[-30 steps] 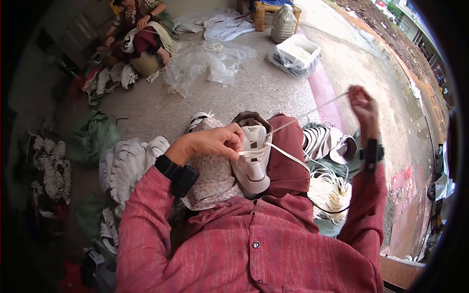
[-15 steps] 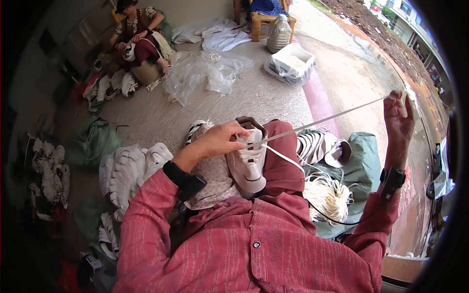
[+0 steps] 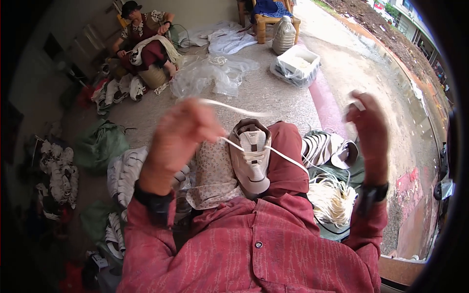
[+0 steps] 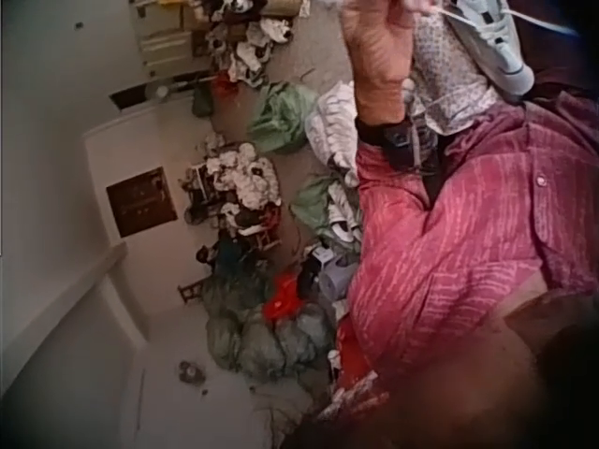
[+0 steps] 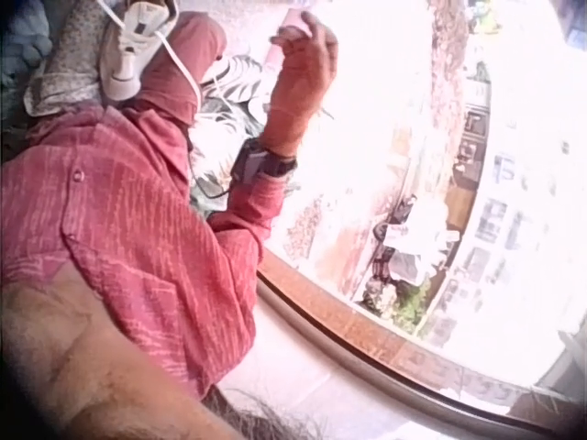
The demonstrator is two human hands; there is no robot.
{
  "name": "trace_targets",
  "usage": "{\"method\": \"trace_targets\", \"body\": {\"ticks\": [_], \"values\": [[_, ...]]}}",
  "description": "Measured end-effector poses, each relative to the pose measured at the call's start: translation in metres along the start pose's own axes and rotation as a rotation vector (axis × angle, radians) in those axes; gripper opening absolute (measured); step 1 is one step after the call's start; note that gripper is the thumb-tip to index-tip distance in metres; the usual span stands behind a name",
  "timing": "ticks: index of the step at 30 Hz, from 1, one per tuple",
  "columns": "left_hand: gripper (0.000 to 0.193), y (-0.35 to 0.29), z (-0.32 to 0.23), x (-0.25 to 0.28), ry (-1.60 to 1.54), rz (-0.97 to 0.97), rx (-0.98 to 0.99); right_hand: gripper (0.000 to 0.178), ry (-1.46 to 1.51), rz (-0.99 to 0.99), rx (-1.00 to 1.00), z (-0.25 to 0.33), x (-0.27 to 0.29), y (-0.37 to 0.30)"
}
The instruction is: Lacing a pair of white athletic shoes.
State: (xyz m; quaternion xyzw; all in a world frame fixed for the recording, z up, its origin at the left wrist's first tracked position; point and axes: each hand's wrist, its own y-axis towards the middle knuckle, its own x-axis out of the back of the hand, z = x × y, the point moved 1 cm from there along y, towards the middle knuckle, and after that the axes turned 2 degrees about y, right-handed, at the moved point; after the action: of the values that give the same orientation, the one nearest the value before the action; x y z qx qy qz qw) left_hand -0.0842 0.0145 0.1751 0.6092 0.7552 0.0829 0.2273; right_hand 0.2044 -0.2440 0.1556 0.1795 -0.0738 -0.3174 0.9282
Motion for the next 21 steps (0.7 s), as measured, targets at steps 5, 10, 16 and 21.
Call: {"method": "trace_targets", "body": {"ticks": [5,10,16,21], "values": [[0.013,-0.062,-0.063,0.055,-0.418,-0.305,-0.217,0.021,-0.554,0.277,-0.015,-0.092,-0.08,-0.017],[0.013,-0.147,-0.085,0.104,-0.468,-0.533,-0.366,0.023,-0.856,0.532,0.206,-0.124,-0.107,-0.034],[0.018,-0.196,-0.08,0.131,-0.439,-0.671,-0.373,0.031,0.479,0.215,-0.222,-0.088,-0.067,-0.036],[0.019,-0.175,-0.04,0.145,-0.232,-0.75,-0.101,0.018,1.281,-0.17,-0.033,-0.076,0.015,-0.056]]}}
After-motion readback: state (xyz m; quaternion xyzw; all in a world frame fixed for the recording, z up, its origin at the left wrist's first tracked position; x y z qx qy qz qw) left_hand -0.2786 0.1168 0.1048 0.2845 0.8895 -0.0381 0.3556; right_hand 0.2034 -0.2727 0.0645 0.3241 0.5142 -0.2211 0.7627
